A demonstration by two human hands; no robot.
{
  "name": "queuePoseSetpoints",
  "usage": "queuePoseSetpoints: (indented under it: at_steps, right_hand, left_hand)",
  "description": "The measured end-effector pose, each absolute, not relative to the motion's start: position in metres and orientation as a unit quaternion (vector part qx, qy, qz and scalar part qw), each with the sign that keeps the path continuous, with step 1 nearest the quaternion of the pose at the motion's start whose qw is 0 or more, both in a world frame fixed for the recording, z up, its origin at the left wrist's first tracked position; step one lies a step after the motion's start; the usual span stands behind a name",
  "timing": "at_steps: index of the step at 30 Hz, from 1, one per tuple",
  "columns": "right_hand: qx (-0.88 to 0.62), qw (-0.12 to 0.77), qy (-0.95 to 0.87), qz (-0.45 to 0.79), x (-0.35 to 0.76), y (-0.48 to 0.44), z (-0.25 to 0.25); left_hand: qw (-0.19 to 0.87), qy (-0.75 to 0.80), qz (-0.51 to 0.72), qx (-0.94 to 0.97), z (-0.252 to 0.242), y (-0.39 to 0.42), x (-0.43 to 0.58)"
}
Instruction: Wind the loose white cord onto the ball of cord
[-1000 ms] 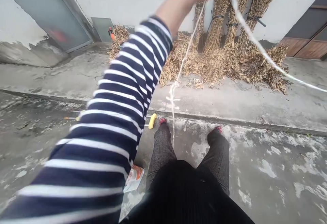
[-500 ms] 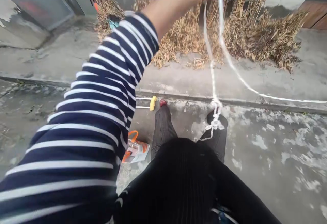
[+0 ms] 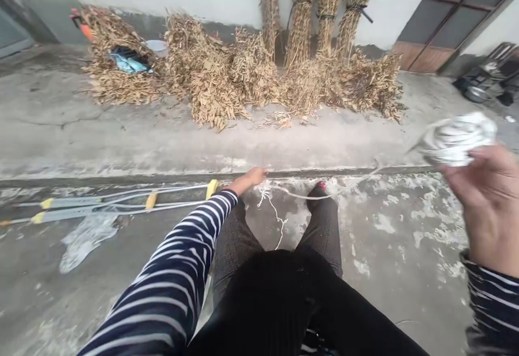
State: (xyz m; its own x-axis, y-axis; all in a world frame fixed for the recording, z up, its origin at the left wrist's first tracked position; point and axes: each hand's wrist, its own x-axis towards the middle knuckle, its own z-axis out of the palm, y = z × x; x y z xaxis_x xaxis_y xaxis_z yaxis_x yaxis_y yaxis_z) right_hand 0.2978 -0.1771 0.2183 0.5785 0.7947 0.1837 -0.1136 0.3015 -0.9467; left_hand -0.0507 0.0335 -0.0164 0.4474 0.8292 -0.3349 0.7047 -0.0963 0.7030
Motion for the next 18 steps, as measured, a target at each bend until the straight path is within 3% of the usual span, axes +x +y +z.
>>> queuePoseSetpoints:
  at_steps: [3, 9, 18]
  right_hand:
    - [-0.511, 0.693, -0.326, 0.390, 0.281, -0.157, 0.204]
    - [-0.479, 0.626, -0.335, 0.517, 0.248, -0.122, 0.166]
    - [-0.455, 0.619, -0.327, 0.550, 0.235, -0.110, 0.127]
  left_hand:
    - [0.459, 0.489, 0.111, 0.734, -0.015, 0.035, -0.015]
    - [0.624, 0.247, 0.365, 0.645, 0.038, 0.002, 0.043]
    - [0.587, 0.257, 0.416, 0.646, 0.055, -0.035, 0.056]
